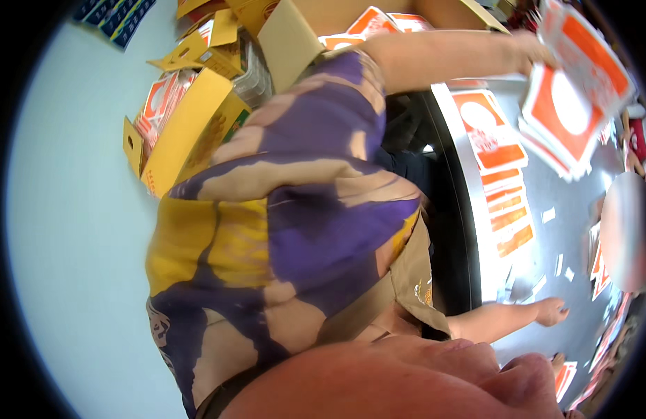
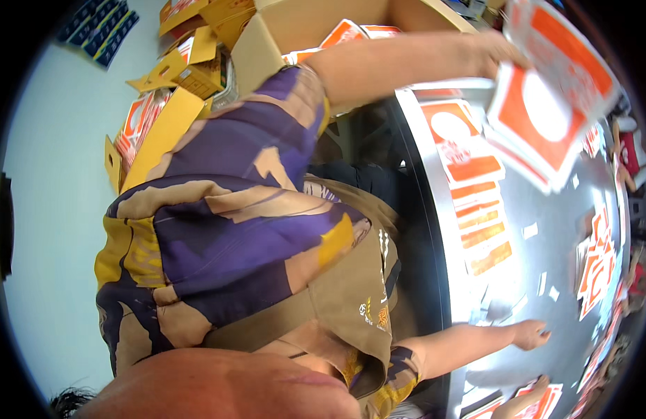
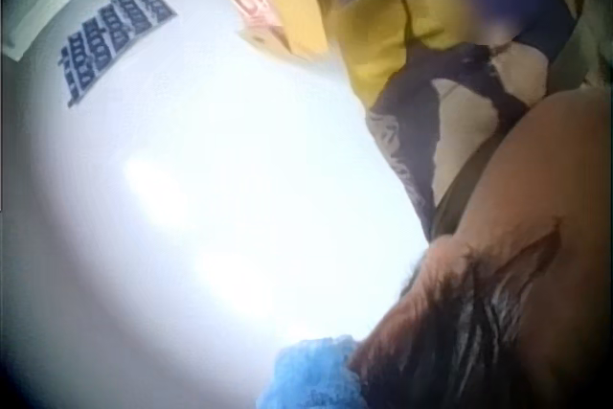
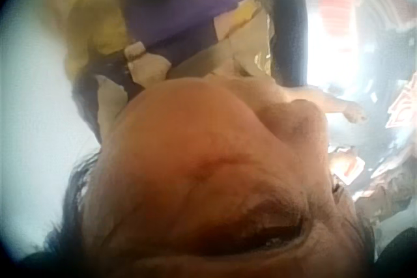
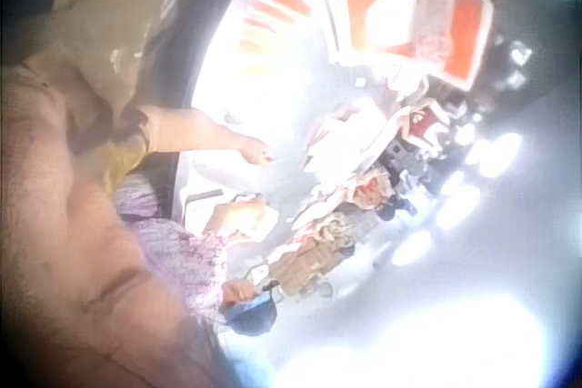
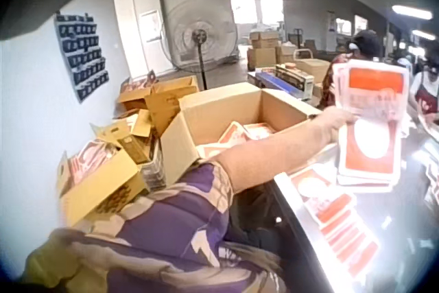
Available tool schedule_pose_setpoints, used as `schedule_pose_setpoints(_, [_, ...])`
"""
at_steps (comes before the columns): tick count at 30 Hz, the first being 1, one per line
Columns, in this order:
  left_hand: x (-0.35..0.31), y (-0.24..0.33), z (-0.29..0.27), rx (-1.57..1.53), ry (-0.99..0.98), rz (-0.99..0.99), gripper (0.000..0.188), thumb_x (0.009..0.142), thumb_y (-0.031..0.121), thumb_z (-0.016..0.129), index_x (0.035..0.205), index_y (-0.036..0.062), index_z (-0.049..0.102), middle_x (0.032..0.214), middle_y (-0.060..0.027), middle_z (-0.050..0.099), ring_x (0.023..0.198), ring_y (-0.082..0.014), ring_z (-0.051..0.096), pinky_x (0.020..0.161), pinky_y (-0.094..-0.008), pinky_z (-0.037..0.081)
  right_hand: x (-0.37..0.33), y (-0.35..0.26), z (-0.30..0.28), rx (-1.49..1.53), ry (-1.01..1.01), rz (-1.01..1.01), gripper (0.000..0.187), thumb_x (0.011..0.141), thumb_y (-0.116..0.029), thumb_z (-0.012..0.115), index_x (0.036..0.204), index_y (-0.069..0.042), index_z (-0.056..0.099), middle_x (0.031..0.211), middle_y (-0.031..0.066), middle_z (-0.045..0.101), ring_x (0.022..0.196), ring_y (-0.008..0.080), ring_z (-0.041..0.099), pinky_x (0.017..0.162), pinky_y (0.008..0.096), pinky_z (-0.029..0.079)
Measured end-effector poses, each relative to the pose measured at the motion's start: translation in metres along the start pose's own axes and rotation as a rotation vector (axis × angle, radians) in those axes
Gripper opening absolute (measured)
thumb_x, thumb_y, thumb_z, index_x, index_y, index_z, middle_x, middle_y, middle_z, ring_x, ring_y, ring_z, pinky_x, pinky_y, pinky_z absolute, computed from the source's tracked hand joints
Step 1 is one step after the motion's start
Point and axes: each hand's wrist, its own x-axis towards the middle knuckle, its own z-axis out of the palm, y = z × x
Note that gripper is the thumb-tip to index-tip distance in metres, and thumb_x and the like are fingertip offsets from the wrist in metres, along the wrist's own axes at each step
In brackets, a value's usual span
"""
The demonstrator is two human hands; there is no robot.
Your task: The person assembles small orange and white cards by hand at a metal table, peeling backing strips and stacking the finished cards. They repeatedly pick up cards from a nearby cardboard box, align them, and place them into a growing stack on the table.
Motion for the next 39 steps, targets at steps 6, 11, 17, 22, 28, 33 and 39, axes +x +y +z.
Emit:
schedule_pose_setpoints(6, [-0.009,0.257,-0.222,0.020,0.035,0.241,0.036,0.087,-0.005,0.049,0.123,-0.0078,0.049,0.111,-0.0250,0.061,0.101,-0.0388,0.063,0.090,-0.0564,0.051,-0.023,-0.033,0.014,0.312,-0.459,0.228,0.043,0.084,-0.013,0.057,0.125,0.000,0.054,0.094,0.0113,0.070,0.081,0.0247,0.071,0.068,0.0331,0.059])
schedule_pose_setpoints(11, [-0.034,0.326,-0.292,0.010,0.084,0.323,0.039,0.087,-0.007,0.049,0.126,-0.0081,0.045,0.118,-0.0251,0.058,0.107,-0.0389,0.060,0.094,-0.0547,0.050,-0.017,-0.030,-0.007,0.277,-0.664,0.445,0.042,0.087,-0.015,0.060,0.125,0.000,0.052,0.091,0.0129,0.070,0.077,0.0247,0.070,0.062,0.0319,0.055])
schedule_pose_setpoints(17, [-0.068,0.298,-0.376,-0.004,0.259,0.279,0.037,0.086,-0.006,0.048,0.123,-0.0084,0.049,0.112,-0.0244,0.061,0.104,-0.0383,0.062,0.089,-0.0543,0.053,-0.054,-0.033,-0.012,0.072,-0.695,0.262,0.043,0.088,-0.015,0.059,0.127,0.001,0.051,0.099,0.0135,0.068,0.078,0.0228,0.069,0.057,0.0274,0.050])
schedule_pose_setpoints(22, [-0.086,0.266,-0.406,-0.034,0.265,0.181,0.037,0.086,-0.006,0.048,0.123,-0.0091,0.049,0.111,-0.0246,0.061,0.103,-0.0391,0.062,0.088,-0.0543,0.053,-0.061,-0.045,-0.009,0.015,-0.803,0.180,0.043,0.089,-0.015,0.059,0.128,0.001,0.051,0.100,0.0135,0.068,0.078,0.0223,0.069,0.057,0.0272,0.049])
schedule_pose_setpoints(28, [-0.095,0.212,-0.399,0.029,0.564,0.137,0.035,0.089,-0.003,0.046,0.123,-0.0084,0.050,0.113,-0.0242,0.060,0.102,-0.0402,0.062,0.089,-0.0541,0.052,-0.062,-0.041,-0.023,-0.027,-0.841,0.150,0.043,0.089,-0.015,0.058,0.129,0.001,0.050,0.101,0.0136,0.068,0.078,0.0218,0.069,0.056,0.0270,0.049])
schedule_pose_setpoints(33, [-0.191,0.183,-0.472,0.400,0.983,-0.092,0.052,0.087,0.001,0.061,0.134,-0.0045,0.041,0.132,-0.0222,0.052,0.114,-0.0398,0.056,0.085,-0.0463,0.058,-0.061,-0.058,0.020,0.032,-0.983,0.066,0.043,0.090,-0.015,0.057,0.129,0.001,0.050,0.101,0.0136,0.068,0.078,0.0214,0.068,0.056,0.0267,0.049])
schedule_pose_setpoints(39, [-0.128,0.184,-0.362,1.378,0.679,-1.419,0.049,0.090,0.025,0.053,0.127,-0.0049,0.044,0.113,-0.0202,0.062,0.092,-0.0288,0.066,0.072,-0.0359,0.058,-0.047,-0.006,-0.004,0.014,-0.965,0.070,0.045,0.092,-0.016,0.055,0.132,0.002,0.048,0.101,0.0124,0.067,0.077,0.0191,0.067,0.055,0.0266,0.047])
